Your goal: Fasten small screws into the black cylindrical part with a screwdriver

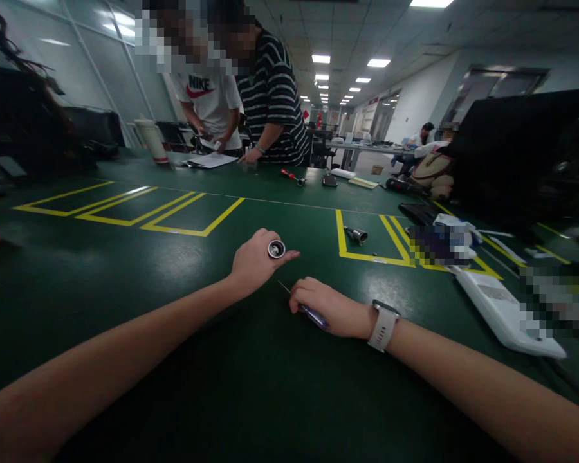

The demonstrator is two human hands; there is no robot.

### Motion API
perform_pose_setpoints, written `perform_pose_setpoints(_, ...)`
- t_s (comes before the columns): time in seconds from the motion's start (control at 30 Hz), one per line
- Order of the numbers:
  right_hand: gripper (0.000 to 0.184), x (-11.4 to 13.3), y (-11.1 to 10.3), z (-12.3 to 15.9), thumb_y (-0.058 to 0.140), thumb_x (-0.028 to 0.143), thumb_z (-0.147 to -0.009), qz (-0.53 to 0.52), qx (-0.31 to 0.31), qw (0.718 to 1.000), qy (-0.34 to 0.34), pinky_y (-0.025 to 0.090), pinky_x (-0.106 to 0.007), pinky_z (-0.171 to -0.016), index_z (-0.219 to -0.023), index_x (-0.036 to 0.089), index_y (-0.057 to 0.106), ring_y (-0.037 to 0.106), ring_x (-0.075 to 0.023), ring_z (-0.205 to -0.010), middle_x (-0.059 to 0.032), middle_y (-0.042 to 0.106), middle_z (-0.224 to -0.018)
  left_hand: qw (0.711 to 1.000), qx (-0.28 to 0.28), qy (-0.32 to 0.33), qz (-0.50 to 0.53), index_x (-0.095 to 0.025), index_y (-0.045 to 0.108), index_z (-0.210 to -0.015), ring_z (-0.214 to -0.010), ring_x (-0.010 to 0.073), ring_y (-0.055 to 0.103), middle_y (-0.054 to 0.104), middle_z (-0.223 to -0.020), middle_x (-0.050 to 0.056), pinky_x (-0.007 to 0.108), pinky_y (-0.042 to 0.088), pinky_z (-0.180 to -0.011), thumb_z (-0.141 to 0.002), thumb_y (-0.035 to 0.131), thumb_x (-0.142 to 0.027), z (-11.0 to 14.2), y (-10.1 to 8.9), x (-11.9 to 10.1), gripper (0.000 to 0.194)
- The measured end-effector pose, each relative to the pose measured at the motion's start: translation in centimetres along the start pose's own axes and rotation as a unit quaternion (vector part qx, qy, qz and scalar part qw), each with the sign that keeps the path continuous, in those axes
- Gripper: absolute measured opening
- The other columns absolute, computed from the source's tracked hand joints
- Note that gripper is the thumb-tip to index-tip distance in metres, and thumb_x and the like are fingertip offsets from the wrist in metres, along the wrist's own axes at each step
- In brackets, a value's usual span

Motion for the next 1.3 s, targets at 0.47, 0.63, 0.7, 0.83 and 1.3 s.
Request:
perform_pose_setpoints(0.47,0.020,-1.1,-1.6,0.5,0.048,0.020,-0.085,-0.213,-0.227,0.939,0.144,0.042,-0.035,-0.085,-0.102,0.018,0.058,0.054,-0.0168,-0.093,-0.0065,0.059,-0.099,0.754,-0.040,-0.381,0.534,-0.013,0.051,-0.087,-0.055,0.0083,0.054,0.055,-0.068,0.000,0.019,0.048,-0.051,-0.069,0.061,-0.003,2.6,-2.0,-1.2,0.023)
perform_pose_setpoints(0.63,0.021,-2.1,-1.1,2.7,0.054,0.035,-0.081,-0.466,-0.322,0.783,0.257,0.045,-0.029,-0.069,-0.084,0.017,0.063,0.058,-0.0140,-0.071,-0.0020,0.062,-0.073,0.681,-0.039,-0.387,0.620,-0.009,0.057,-0.088,-0.074,0.0136,0.061,0.058,-0.079,0.006,0.029,0.054,-0.076,-0.071,0.049,0.007,3.6,-1.8,-1.0,0.024)
perform_pose_setpoints(0.7,0.024,-2.3,-0.8,3.1,0.054,0.037,-0.081,-0.494,-0.343,0.755,0.259,0.042,-0.027,-0.061,-0.073,0.016,0.062,0.054,-0.0119,-0.060,0.0002,0.059,-0.062,0.686,-0.020,-0.378,0.621,-0.009,0.059,-0.088,-0.081,0.0153,0.062,0.059,-0.085,0.008,0.030,0.054,-0.082,-0.070,0.047,0.009,3.8,-1.7,-0.7,0.028)
perform_pose_setpoints(0.83,0.029,-2.7,-0.3,3.3,0.053,0.040,-0.082,-0.480,-0.341,0.766,0.257,0.038,-0.025,-0.055,-0.066,0.017,0.061,0.050,-0.0103,-0.053,0.0021,0.055,-0.055,0.705,0.005,-0.372,0.603,-0.010,0.061,-0.089,-0.085,0.0159,0.063,0.061,-0.089,0.008,0.027,0.054,-0.081,-0.070,0.048,0.010,4.0,-1.5,-0.4,0.030)
perform_pose_setpoints(1.3,0.032,-2.6,-0.5,3.7,0.049,0.043,-0.083,-0.348,-0.338,0.815,0.317,0.040,-0.026,-0.054,-0.067,0.017,0.059,0.051,-0.0120,-0.054,0.0015,0.054,-0.056,0.713,0.055,-0.357,0.601,-0.011,0.063,-0.092,-0.087,0.0174,0.063,0.064,-0.091,0.008,0.026,0.054,-0.080,-0.069,0.055,0.006,4.5,-1.3,-1.0,0.030)
Point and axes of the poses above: each hand's wrist, its own z-axis away from the middle knuckle, its own y-axis out of the palm, x = y × z, the point moved 4 cm from there along -z, towards the middle knuckle
